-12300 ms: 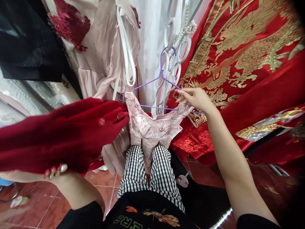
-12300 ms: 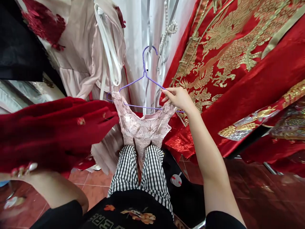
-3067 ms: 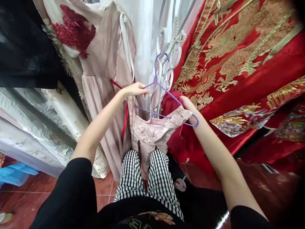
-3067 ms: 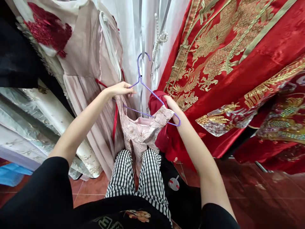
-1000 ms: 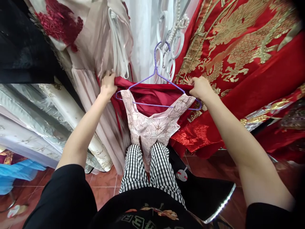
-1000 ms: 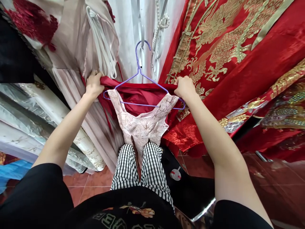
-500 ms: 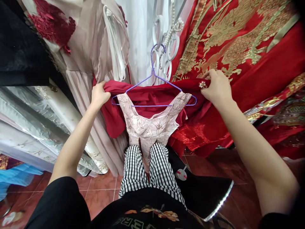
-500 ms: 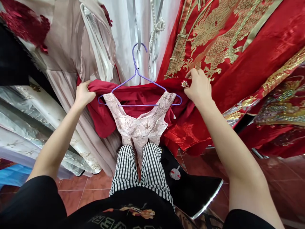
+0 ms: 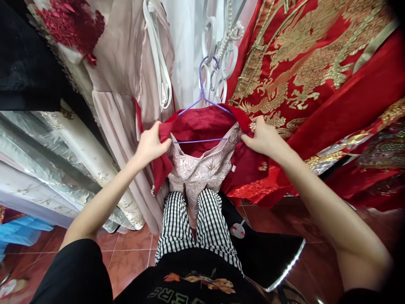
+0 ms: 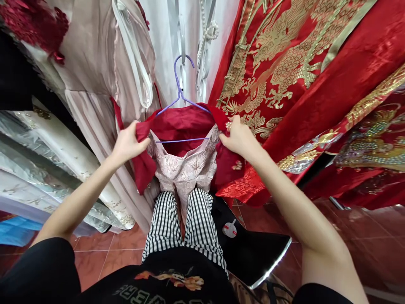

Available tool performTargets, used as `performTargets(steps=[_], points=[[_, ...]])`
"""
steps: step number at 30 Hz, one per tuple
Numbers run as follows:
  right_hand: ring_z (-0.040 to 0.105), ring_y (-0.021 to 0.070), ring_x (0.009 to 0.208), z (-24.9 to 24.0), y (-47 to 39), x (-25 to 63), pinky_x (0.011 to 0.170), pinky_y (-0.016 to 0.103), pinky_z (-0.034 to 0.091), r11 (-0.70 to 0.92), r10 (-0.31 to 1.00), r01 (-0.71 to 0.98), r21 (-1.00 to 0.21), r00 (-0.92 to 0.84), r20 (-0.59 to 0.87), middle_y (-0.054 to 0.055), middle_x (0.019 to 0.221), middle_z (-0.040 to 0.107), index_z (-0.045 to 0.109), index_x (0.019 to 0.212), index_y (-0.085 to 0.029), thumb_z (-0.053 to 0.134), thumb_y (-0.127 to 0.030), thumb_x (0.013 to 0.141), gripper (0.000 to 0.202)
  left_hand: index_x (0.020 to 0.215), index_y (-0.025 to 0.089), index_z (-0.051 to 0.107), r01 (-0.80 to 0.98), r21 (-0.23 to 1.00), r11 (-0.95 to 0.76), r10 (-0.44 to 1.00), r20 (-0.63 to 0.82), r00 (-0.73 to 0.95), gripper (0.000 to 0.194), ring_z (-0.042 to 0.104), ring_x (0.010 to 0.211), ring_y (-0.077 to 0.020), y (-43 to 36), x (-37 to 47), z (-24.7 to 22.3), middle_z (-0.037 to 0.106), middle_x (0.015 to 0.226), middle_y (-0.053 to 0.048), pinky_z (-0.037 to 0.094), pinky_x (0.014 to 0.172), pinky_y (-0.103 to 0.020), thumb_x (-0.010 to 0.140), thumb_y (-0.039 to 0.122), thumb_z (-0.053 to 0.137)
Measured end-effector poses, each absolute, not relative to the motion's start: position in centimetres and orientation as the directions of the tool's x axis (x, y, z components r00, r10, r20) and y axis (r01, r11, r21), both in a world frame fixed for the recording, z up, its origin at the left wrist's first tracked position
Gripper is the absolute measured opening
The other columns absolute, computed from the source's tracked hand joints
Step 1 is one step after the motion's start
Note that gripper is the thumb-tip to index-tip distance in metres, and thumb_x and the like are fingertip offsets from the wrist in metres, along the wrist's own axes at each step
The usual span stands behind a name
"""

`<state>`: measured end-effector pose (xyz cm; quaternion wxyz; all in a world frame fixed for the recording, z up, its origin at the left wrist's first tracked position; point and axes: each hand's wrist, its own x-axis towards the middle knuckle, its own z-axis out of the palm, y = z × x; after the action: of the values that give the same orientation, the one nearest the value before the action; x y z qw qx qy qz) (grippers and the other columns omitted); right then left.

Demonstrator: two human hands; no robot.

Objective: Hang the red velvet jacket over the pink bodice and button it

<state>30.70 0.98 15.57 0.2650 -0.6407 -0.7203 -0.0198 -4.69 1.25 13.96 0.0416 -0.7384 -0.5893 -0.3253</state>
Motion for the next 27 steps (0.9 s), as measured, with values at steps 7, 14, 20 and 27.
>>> performTargets(steps=[7,14,20,27], points=[[0.069,0.0350,0.079,13.6,-0.3,26.1,0.072,0.041,0.050,0.275,0.911,0.907,-0.318,-0.140,0.387,0.012,0.080,0.071,0.058,0.110,-0.019,0.048,-0.050,0.092,0.037,0.065,0.021,0.053,0.792,0.423,-0.441,0.815,0.559,0.156,0.027,0.054,0.061,-0.0188,1.4,-2.5,13.0,0.051,0.055,0.000,0.038,0.065,-0.031,0.082,0.041,0.061],[0.070,0.0348,0.082,16.2,-4.0,21.7,0.075,0.044,0.051,0.383,0.829,0.880,-0.280,-0.194,0.524,0.011,0.082,0.073,0.062,0.117,-0.024,0.044,-0.053,0.094,0.042,0.057,0.020,0.052,0.593,0.577,-0.562,0.752,0.655,0.075,0.057,0.052,0.058,-0.0148,-0.3,-0.8,16.5,0.037,0.047,0.001,0.036,0.058,-0.028,0.095,0.061,0.041],[0.070,0.0372,0.083,15.8,-6.4,22.3,0.076,0.051,0.053,0.430,0.871,0.863,-0.266,-0.319,0.373,0.013,0.080,0.073,0.070,0.110,-0.026,0.055,-0.067,0.086,0.050,0.095,0.020,0.070,0.546,0.530,-0.649,0.725,0.649,0.233,0.066,0.065,0.078,-0.0181,0.5,-1.4,16.9,0.066,0.074,-0.004,0.049,0.079,-0.029,0.098,0.066,0.023],[0.052,0.0379,0.130,16.7,-0.5,26.0,0.104,0.055,0.043,0.426,0.754,0.879,-0.215,-0.213,0.621,0.017,0.138,0.058,0.050,0.141,-0.018,0.049,-0.051,0.093,0.059,0.128,0.018,0.056,0.832,0.288,-0.473,0.783,0.571,0.247,0.049,0.062,0.112,-0.0307,4.8,-2.9,14.3,0.069,0.115,-0.014,0.045,0.097,-0.040,0.093,0.052,0.053]])
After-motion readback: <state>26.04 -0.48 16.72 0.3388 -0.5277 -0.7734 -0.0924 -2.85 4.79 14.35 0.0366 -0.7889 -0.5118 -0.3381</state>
